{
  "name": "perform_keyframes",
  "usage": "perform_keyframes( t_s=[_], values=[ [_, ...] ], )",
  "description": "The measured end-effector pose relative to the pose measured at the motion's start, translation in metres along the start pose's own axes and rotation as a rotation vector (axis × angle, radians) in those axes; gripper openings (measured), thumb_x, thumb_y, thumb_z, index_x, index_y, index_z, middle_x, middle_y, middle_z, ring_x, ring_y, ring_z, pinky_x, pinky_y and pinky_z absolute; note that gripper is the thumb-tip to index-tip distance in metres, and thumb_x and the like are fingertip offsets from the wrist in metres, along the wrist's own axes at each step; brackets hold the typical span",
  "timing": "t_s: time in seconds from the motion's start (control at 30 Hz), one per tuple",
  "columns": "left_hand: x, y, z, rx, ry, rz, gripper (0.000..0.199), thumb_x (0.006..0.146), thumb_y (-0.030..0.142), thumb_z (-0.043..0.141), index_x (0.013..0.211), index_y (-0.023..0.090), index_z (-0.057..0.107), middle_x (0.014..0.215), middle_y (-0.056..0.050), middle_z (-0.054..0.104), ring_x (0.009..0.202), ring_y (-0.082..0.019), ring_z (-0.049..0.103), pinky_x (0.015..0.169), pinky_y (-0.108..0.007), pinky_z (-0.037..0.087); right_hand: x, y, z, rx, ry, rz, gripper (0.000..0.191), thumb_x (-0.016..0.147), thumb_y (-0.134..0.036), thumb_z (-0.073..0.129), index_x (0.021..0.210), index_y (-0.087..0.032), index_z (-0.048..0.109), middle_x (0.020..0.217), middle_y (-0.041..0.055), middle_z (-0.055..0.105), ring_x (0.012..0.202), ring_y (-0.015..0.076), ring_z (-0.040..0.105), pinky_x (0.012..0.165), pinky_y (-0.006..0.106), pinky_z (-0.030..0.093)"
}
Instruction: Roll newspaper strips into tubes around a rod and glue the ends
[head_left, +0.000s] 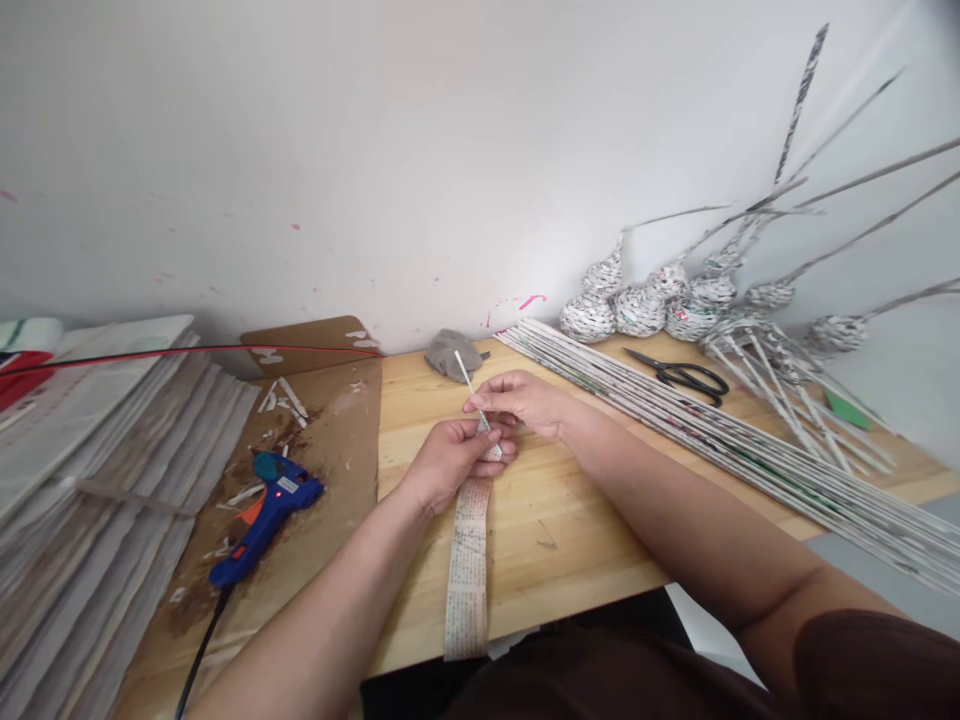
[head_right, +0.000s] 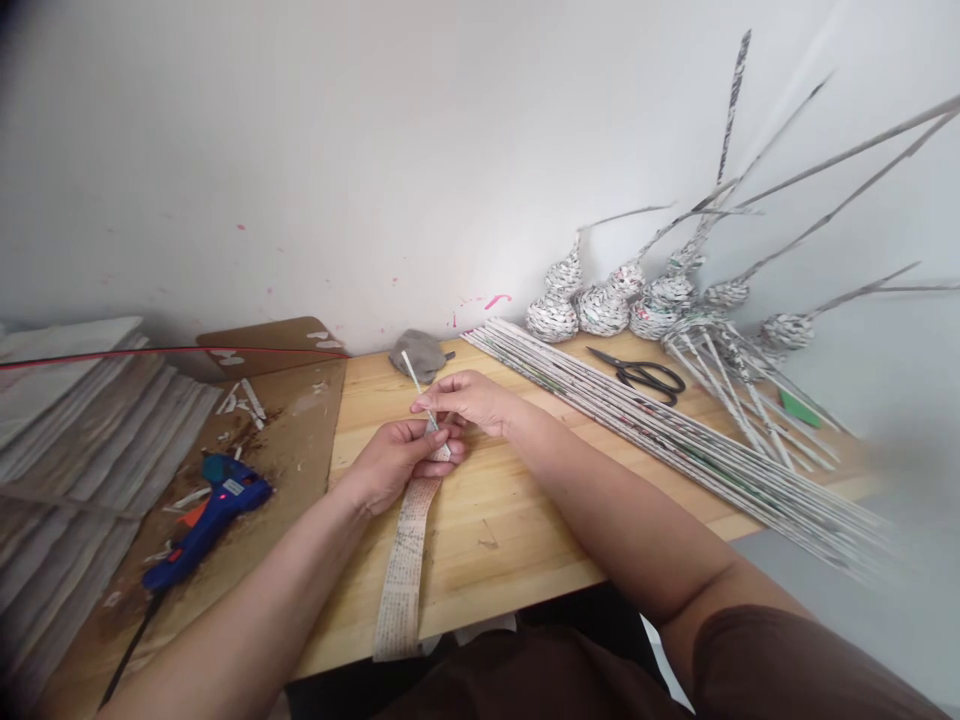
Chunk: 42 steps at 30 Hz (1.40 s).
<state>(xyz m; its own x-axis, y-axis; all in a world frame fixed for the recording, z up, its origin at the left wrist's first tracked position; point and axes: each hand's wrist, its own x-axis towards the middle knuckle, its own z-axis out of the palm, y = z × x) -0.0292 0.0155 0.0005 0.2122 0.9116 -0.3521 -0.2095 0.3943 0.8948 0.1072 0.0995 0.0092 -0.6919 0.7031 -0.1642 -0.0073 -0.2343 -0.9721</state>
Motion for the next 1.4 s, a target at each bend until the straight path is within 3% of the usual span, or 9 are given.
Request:
perform_keyframes(
  t_s=[0.17,0.37,0.6,0.8,1.0,1.2,1.4],
  values=[
    [0.0000,-0.0015,-0.0001,0.033,-0.015,0.016,0.031,0.073,0.031,0.073,0.093,0.008,0.069,0.085,-0.013,0.071,0.076,-0.015,0.067,0.075,-0.029,0.055,0.0000,-0.0001,0.0060,0.017,0.172,-0.020,0.035,0.059,-0.038,0.081,0.060,-0.013,0.056,0.046,-0.0060,0.048,0.036,0.0033,0.037,0.034,0.018,0.024],
    [0.0017,-0.0040,-0.0039,0.045,-0.024,0.037,0.031,0.075,0.032,0.071,0.097,0.010,0.069,0.088,-0.013,0.072,0.079,-0.017,0.068,0.075,-0.030,0.055,-0.0028,-0.0013,0.0017,0.000,-0.017,0.002,0.033,0.070,-0.038,0.074,0.087,-0.010,0.069,0.054,-0.0027,0.056,0.041,0.0051,0.044,0.038,0.018,0.033],
    [-0.0016,-0.0036,-0.0020,0.052,-0.038,0.081,0.029,0.075,0.031,0.071,0.094,0.009,0.069,0.086,-0.013,0.072,0.079,-0.018,0.068,0.078,-0.034,0.055,-0.0022,0.0015,0.0067,0.063,0.160,-0.055,0.028,0.064,-0.032,0.080,0.065,-0.012,0.060,0.048,-0.0051,0.049,0.038,0.0033,0.039,0.034,0.016,0.027],
    [-0.0008,-0.0019,-0.0049,0.072,-0.052,0.079,0.029,0.077,0.032,0.069,0.095,0.009,0.068,0.087,-0.012,0.072,0.079,-0.018,0.069,0.077,-0.032,0.055,-0.0068,-0.0007,0.0028,-0.009,-0.058,-0.026,0.032,0.071,-0.038,0.074,0.085,-0.010,0.067,0.056,-0.0007,0.059,0.042,0.0055,0.047,0.039,0.017,0.036],
    [-0.0019,-0.0022,-0.0030,0.073,-0.063,0.060,0.031,0.074,0.033,0.072,0.092,0.009,0.069,0.085,-0.012,0.072,0.079,-0.018,0.069,0.076,-0.032,0.055,-0.0036,0.0013,0.0046,0.013,0.110,-0.049,0.033,0.063,-0.036,0.080,0.065,-0.012,0.058,0.047,-0.0055,0.050,0.036,0.0040,0.041,0.034,0.017,0.030],
    [-0.0005,-0.0023,-0.0056,0.072,-0.055,0.074,0.035,0.074,0.035,0.072,0.095,0.008,0.068,0.085,-0.014,0.072,0.079,-0.019,0.069,0.076,-0.033,0.055,-0.0044,0.0004,0.0013,-0.027,-0.060,-0.050,0.031,0.074,-0.037,0.072,0.087,-0.008,0.068,0.055,-0.0014,0.057,0.042,0.0049,0.046,0.038,0.017,0.035],
    [-0.0012,-0.0028,-0.0037,0.085,-0.078,0.078,0.034,0.075,0.037,0.070,0.093,0.008,0.068,0.087,-0.014,0.072,0.080,-0.020,0.069,0.077,-0.034,0.055,-0.0031,0.0009,0.0063,0.023,0.146,-0.082,0.028,0.065,-0.032,0.080,0.066,-0.011,0.061,0.050,-0.0045,0.051,0.039,0.0035,0.041,0.034,0.015,0.029]
  ],
)
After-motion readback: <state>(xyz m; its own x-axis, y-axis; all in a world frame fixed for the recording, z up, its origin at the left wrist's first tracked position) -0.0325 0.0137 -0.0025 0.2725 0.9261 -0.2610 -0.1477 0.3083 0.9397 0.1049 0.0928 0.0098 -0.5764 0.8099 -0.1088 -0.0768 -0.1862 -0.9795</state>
